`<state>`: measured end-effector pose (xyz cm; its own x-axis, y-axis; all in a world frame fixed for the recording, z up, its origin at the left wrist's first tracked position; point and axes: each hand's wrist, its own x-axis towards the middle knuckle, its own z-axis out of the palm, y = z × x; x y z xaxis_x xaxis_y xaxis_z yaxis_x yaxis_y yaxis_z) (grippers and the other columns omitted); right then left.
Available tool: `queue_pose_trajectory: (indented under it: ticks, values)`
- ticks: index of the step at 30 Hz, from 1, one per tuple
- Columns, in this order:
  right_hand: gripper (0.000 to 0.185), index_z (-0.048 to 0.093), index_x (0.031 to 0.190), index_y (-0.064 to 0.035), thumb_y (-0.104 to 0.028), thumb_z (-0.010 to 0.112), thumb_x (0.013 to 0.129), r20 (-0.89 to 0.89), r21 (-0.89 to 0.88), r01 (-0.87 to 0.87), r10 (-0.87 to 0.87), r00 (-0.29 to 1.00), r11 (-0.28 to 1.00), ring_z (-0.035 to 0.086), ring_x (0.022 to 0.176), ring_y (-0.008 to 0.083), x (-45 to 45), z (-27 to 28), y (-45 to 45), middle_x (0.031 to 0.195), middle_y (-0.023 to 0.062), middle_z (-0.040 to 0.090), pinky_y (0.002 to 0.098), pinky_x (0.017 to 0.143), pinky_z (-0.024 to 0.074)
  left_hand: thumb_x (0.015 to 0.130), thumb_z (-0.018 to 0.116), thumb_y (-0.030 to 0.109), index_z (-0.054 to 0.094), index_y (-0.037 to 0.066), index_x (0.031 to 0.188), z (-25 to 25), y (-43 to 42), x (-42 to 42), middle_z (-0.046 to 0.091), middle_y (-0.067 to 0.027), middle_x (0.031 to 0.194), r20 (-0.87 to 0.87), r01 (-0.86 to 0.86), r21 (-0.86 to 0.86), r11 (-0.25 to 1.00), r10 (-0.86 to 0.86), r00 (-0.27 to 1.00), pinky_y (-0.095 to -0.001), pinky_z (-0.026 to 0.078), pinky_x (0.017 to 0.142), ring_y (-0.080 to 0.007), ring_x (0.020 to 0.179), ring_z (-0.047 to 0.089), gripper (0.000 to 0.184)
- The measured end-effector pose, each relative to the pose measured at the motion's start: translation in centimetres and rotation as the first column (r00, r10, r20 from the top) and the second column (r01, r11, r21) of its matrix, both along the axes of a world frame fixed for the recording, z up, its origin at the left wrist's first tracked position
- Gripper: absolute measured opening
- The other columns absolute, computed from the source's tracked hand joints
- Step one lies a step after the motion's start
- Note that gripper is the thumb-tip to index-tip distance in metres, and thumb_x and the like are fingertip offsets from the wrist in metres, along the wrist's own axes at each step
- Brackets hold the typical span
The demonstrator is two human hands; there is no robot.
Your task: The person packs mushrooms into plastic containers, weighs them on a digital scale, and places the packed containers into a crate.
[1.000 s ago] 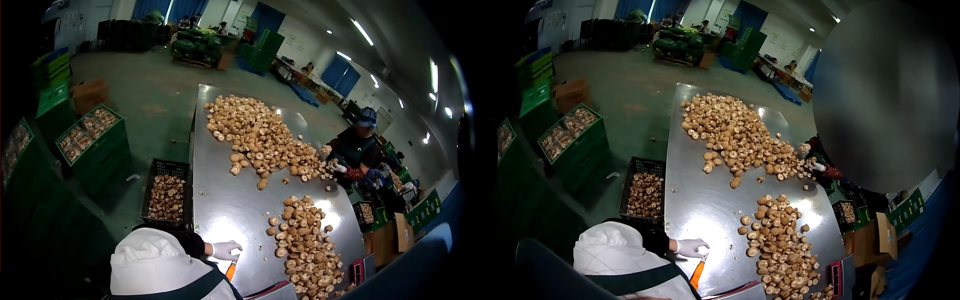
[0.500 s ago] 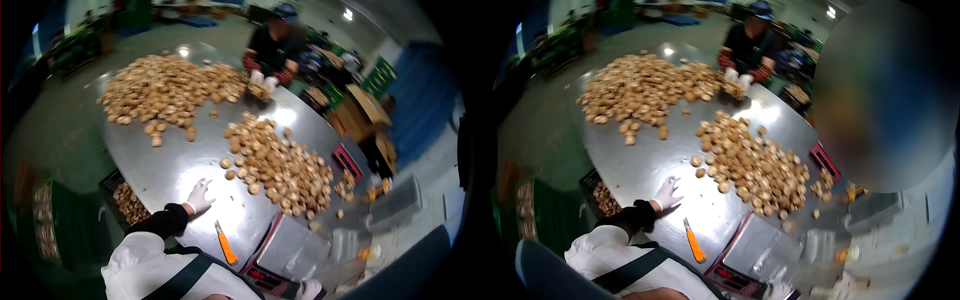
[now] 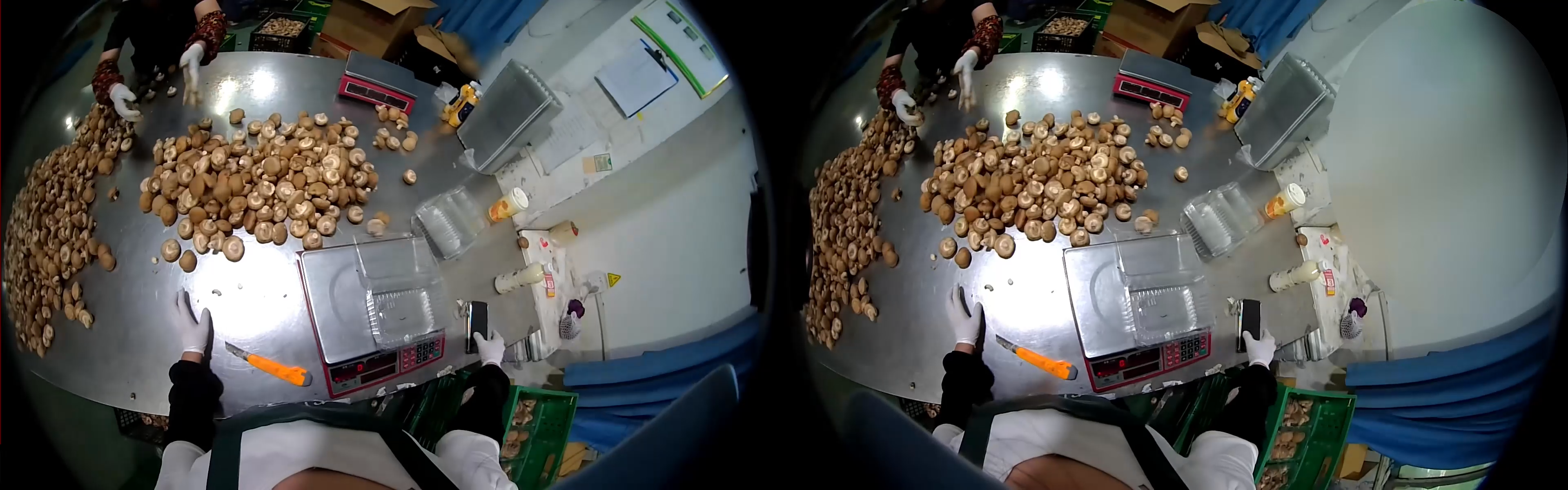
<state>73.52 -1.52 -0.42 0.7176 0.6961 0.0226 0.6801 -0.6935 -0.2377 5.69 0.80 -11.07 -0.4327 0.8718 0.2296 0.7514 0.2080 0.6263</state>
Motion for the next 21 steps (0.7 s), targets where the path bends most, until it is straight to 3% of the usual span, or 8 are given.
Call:
queue_pose_trajectory:
  ticks: [1, 4, 8, 10, 14, 17, 19, 21]
  values:
    - [0.080, 0.055, 0.114, 0.0027, -0.051, 0.072, 0.057, -0.016, -0.069, 0.048, -0.049, 0.999, 0.996, 0.049, 0.111, 0.0352, 0.2, -0.7, 0.3, 0.112, 0.0231, 0.056, 0.0406, 0.094, 0.0398, 0.072, 0.063, 0.013, 0.036, 0.002, 0.130, 0.7, -0.2, 0.3, 0.038, -0.0206, 0.128, 0.071, -0.015, 0.013, 1.000, 0.014, 0.997, -0.0398, 0.029, 0.102, -0.0370, 0.118, 0.037, 0.065]
    - [0.099, 0.038, 0.130, -0.0009, -0.054, 0.073, 0.055, 0.033, -0.235, 0.110, -0.105, 0.994, 0.966, 0.047, 0.113, 0.0378, 0.3, -2.1, 1.8, 0.124, 0.0213, 0.048, 0.0428, 0.094, 0.0405, 0.073, 0.062, 0.013, 0.037, 0.001, 0.129, 0.6, -0.6, 0.1, 0.038, -0.0207, 0.127, -0.020, -0.031, -0.002, 1.000, 0.031, 0.999, -0.0394, 0.029, 0.102, -0.0368, 0.118, 0.037, 0.063]
    - [0.097, 0.040, 0.130, -0.0057, -0.051, 0.076, 0.051, 0.015, -0.276, 0.171, -0.174, 0.985, 0.946, 0.048, 0.112, 0.0372, 1.1, -3.0, 3.5, 0.125, 0.0207, 0.047, 0.0433, 0.093, 0.0420, 0.072, 0.062, 0.012, 0.037, 0.004, 0.130, 0.5, -1.1, 0.2, 0.039, -0.0205, 0.127, -0.061, -0.038, -0.031, 0.999, 0.036, 0.998, -0.0396, 0.030, 0.102, -0.0368, 0.118, 0.037, 0.064]
    - [0.093, 0.044, 0.129, -0.0107, -0.046, 0.078, 0.049, -0.187, -0.263, 0.098, -0.150, 0.971, 0.960, 0.048, 0.113, 0.0366, 2.7, -2.9, 3.8, 0.125, 0.0198, 0.046, 0.0435, 0.092, 0.0429, 0.071, 0.063, 0.014, 0.039, 0.002, 0.128, 0.9, -1.3, 0.7, 0.041, -0.0205, 0.123, -0.123, -0.050, 0.011, 0.999, 0.051, 0.991, -0.0406, 0.032, 0.098, -0.0371, 0.114, 0.039, 0.063]
    - [0.086, 0.048, 0.123, -0.0138, -0.043, 0.078, 0.048, -0.142, -0.134, 0.127, -0.146, 0.979, 0.983, 0.049, 0.111, 0.0352, 3.2, -3.9, 3.3, 0.121, 0.0163, 0.048, 0.0441, 0.093, 0.0417, 0.071, 0.063, 0.018, 0.039, 0.002, 0.127, 1.0, -1.4, 1.0, 0.039, -0.0236, 0.125, -0.150, -0.098, -0.052, 0.994, 0.089, 0.985, -0.0424, 0.030, 0.100, -0.0401, 0.116, 0.037, 0.063]
    - [0.088, 0.044, 0.126, -0.0144, -0.043, 0.078, 0.050, -0.117, -0.181, 0.139, -0.161, 0.980, 0.974, 0.046, 0.114, 0.0357, 3.4, -4.1, 3.4, 0.122, 0.0162, 0.047, 0.0458, 0.094, 0.0405, 0.070, 0.064, 0.021, 0.039, 0.003, 0.128, 1.5, -0.9, 1.1, 0.039, -0.0236, 0.124, -0.138, -0.106, -0.047, 0.993, 0.099, 0.986, -0.0427, 0.031, 0.100, -0.0403, 0.115, 0.037, 0.066]
    - [0.097, 0.039, 0.130, -0.0156, -0.051, 0.078, 0.050, -0.032, -0.208, 0.145, -0.154, 0.987, 0.967, 0.045, 0.115, 0.0364, 2.7, -3.3, 3.1, 0.124, 0.0204, 0.044, 0.0463, 0.095, 0.0399, 0.069, 0.066, 0.022, 0.038, 0.003, 0.128, 2.1, 0.0, 0.7, 0.039, -0.0239, 0.124, -0.114, -0.103, -0.001, 0.995, 0.102, 0.988, -0.0424, 0.032, 0.099, -0.0399, 0.115, 0.038, 0.068]
    - [0.104, 0.029, 0.136, -0.0067, -0.054, 0.076, 0.056, 0.001, -0.023, 0.162, -0.162, 0.987, 0.987, 0.040, 0.119, 0.0385, 2.7, -2.6, 3.1, 0.128, 0.0262, 0.039, 0.0465, 0.095, 0.0376, 0.069, 0.068, 0.024, 0.037, 0.005, 0.129, 2.8, 1.2, -0.4, 0.037, -0.0239, 0.126, -0.126, -0.116, 0.016, 0.993, 0.117, 0.985, -0.0433, 0.032, 0.099, -0.0400, 0.116, 0.036, 0.070]
